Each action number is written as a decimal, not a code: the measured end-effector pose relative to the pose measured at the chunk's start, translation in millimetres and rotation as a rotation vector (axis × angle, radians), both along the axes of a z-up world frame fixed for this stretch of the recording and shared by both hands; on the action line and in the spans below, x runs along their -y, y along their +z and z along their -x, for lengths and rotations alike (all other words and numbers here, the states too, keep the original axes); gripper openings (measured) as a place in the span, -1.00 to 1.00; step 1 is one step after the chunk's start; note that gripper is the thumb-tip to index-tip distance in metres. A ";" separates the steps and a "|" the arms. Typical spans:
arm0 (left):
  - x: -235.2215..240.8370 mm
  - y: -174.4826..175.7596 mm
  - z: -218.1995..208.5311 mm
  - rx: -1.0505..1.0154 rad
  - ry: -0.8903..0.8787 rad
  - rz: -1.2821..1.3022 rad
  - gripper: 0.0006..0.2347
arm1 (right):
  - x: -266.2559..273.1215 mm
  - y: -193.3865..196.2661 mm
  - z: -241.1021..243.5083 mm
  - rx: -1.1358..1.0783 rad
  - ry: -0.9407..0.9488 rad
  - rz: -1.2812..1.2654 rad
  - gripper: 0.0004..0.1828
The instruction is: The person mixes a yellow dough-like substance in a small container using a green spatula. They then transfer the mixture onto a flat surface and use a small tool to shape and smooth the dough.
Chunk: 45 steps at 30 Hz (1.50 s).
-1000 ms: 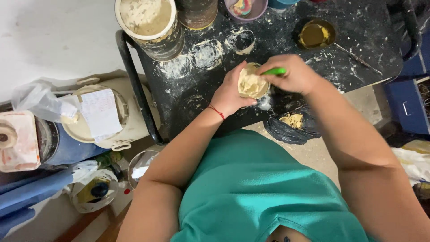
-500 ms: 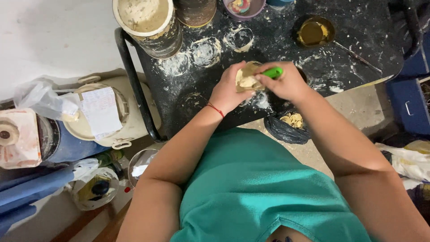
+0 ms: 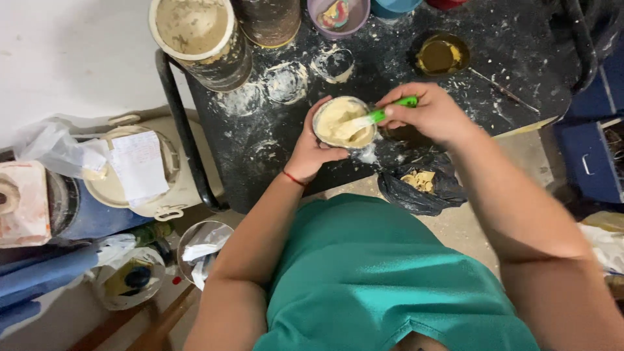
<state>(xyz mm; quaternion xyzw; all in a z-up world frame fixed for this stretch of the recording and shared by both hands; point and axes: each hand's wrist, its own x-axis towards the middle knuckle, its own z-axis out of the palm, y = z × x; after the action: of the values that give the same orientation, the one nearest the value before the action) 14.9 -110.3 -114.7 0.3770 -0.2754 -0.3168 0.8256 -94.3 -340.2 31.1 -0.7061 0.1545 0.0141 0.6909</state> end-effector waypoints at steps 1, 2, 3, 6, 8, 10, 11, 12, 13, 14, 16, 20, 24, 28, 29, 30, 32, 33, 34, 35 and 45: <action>3.6 3.4 7.6 -0.002 0.006 0.004 0.10 | 0.0 25.1 -4.7 -0.002 0.006 0.004 -0.75; 7.0 6.7 15.5 -0.046 -0.009 0.051 0.09 | -0.7 50.1 -9.3 0.038 0.245 0.419 -0.75; 11.1 10.6 23.2 -0.089 -0.023 0.099 0.08 | -1.2 76.0 -14.6 0.079 0.488 0.833 -0.74; 29.2 20.8 48.2 -0.191 -0.021 0.166 0.18 | 9.5 57.8 -2.0 0.455 0.661 1.708 -0.95; 40.5 30.3 58.4 -0.190 -0.039 0.052 0.09 | -8.0 79.1 -15.6 0.704 0.747 1.774 -0.91; 46.5 42.6 68.2 -0.189 -0.069 -0.074 0.11 | -15.8 95.4 -27.6 0.954 0.812 1.817 -0.86; 48.8 49.9 72.1 -0.281 -0.061 -0.156 -0.12 | -13.6 102.0 -33.8 0.875 0.947 1.845 -0.87; 50.5 57.7 75.3 -0.372 -0.052 -0.238 -0.32 | -11.8 109.2 -40.6 0.791 1.080 1.866 -0.87; 52.1 55.0 75.5 -0.367 -0.055 -0.234 -0.32 | -1.9 103.9 -38.1 0.789 1.077 1.874 -0.87; 53.2 52.5 74.5 -0.312 0.035 -0.126 -0.38 | 7.4 98.9 -36.8 0.765 0.983 1.921 -0.89; 54.9 51.5 69.4 -0.253 0.128 -0.006 -0.43 | 17.9 96.9 -35.5 0.744 0.891 1.975 -0.90; 53.7 59.9 61.8 -0.334 0.052 0.023 -0.31 | 12.2 114.7 -32.3 0.740 0.829 2.023 -0.84; 49.3 79.3 46.8 -0.370 0.056 0.124 -0.42 | 20.3 110.0 -33.5 0.552 0.747 2.033 -0.91; 53.3 71.9 38.0 -0.389 0.048 0.248 -0.38 | 8.8 119.7 -34.4 0.582 0.689 2.032 -0.75; 52.9 71.2 33.4 -0.432 -0.005 0.242 -0.39 | 11.5 116.0 -33.7 0.396 0.711 2.018 -0.84; 52.8 70.1 29.2 -0.474 -0.059 0.235 -0.41 | 14.3 112.0 -32.5 0.212 0.727 1.994 -0.72; 52.0 70.2 26.5 -0.498 -0.028 0.207 -0.44 | 1.3 113.8 -29.3 -0.118 0.735 1.918 -0.83; 51.8 69.9 26.6 -0.519 0.014 0.179 -0.45 | -4.8 114.5 -27.3 -0.425 0.731 1.818 -0.91; 55.0 69.7 27.4 -0.527 0.006 0.178 -0.45 | -15.4 116.6 -25.1 -0.438 0.731 1.814 -0.91; 57.5 69.7 28.6 -0.551 0.084 0.155 -0.40 | -26.2 118.6 -23.0 -0.446 0.699 1.811 -0.87; 74.8 68.9 49.9 -0.589 0.133 0.092 -0.27 | -37.4 91.8 -18.8 -0.319 0.564 1.784 -0.59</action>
<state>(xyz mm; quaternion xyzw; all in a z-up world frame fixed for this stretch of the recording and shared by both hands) -35.0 -185.1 -45.8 0.2482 -0.0130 -0.3449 0.9051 -75.6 -302.8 122.9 -0.9745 0.0247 0.1536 -0.1615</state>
